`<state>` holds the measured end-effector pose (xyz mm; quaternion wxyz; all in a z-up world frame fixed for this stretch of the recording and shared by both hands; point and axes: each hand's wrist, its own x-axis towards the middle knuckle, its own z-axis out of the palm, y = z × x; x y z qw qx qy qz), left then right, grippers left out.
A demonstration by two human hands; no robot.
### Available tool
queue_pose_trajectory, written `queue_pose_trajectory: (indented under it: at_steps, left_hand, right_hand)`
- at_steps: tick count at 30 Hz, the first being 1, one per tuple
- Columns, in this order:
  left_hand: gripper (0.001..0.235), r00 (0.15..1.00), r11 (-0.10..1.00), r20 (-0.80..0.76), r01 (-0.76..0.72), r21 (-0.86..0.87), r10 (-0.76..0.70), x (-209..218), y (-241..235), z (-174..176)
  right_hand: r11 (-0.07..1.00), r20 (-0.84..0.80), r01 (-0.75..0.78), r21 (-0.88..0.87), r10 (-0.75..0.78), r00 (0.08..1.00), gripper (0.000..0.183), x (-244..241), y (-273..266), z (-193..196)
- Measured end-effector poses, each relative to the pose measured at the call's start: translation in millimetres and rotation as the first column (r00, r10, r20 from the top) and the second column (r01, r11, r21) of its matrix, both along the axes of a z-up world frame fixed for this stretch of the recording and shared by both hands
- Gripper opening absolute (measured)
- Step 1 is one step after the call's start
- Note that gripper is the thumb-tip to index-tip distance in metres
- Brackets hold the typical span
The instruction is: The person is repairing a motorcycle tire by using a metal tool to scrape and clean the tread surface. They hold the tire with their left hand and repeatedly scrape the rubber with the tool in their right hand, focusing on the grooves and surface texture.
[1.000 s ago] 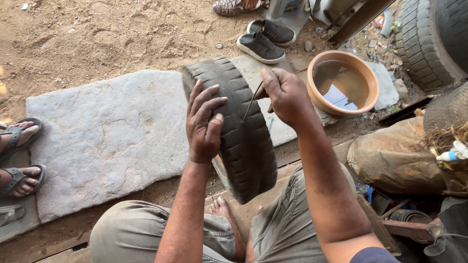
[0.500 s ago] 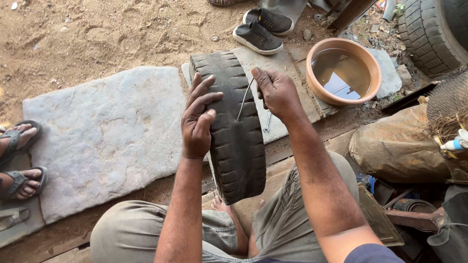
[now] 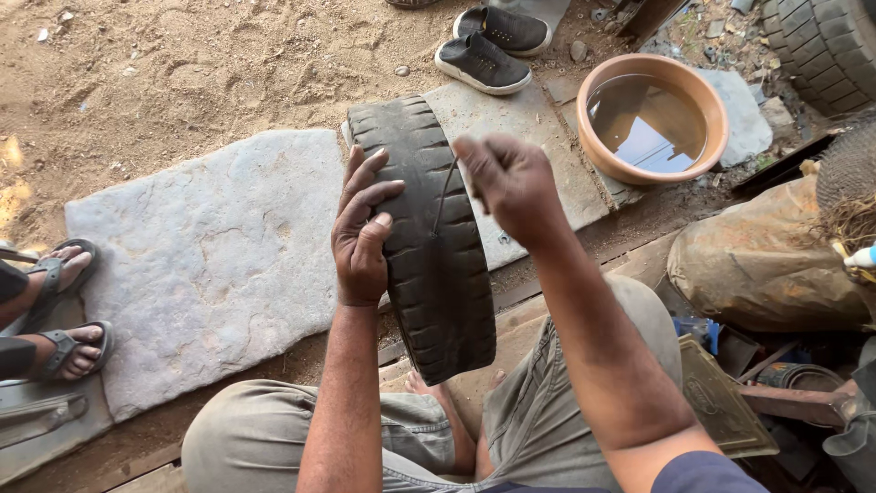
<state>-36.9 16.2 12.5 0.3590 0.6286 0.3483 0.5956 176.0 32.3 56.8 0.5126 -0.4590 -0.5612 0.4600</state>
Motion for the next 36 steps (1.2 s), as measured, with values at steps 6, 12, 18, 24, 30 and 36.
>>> queue_pose_trajectory:
  at_steps: [6,12,18,24,30,36]
  left_hand:
    - [0.041,0.999,0.999,0.042,0.029,-0.018,-0.029,-4.5,8.2,-3.3]
    - [0.040,0.996,0.999,0.082,0.021,-0.049,-0.017,-7.6,4.9,-5.2]
    - [0.025,0.992,0.998,0.117,0.043,-0.035,-0.039,-4.5,7.2,-13.0]
    - [0.025,0.994,0.998,0.099,0.057,-0.042,-0.052,-7.7,-1.3,-19.3]
    - [0.025,0.997,0.999,0.077,0.034,-0.038,-0.031,1.4,-5.4,-14.4]
    - [0.023,0.991,0.995,0.122,0.066,-0.077,-0.057,-6.3,-1.9,-10.1]
  right_hand:
    - [0.892,0.460,-0.223,0.392,0.020,0.888,0.042,-44.3,-63.4,40.6]
    - [0.842,0.923,-0.475,0.257,-0.068,0.379,0.011,-100.7,-101.4,29.9]
    - [0.859,0.883,-0.440,0.261,-0.029,0.469,0.028,-103.1,-102.2,33.6]
    - [0.926,0.529,-0.246,0.287,0.060,0.846,0.027,-37.8,-57.7,25.4]
    - [0.962,-0.263,-0.169,-0.216,0.110,0.958,0.039,6.0,27.2,-30.7]
    - [0.969,-0.299,-0.118,-0.218,0.049,0.953,0.034,2.5,28.3,-43.1]
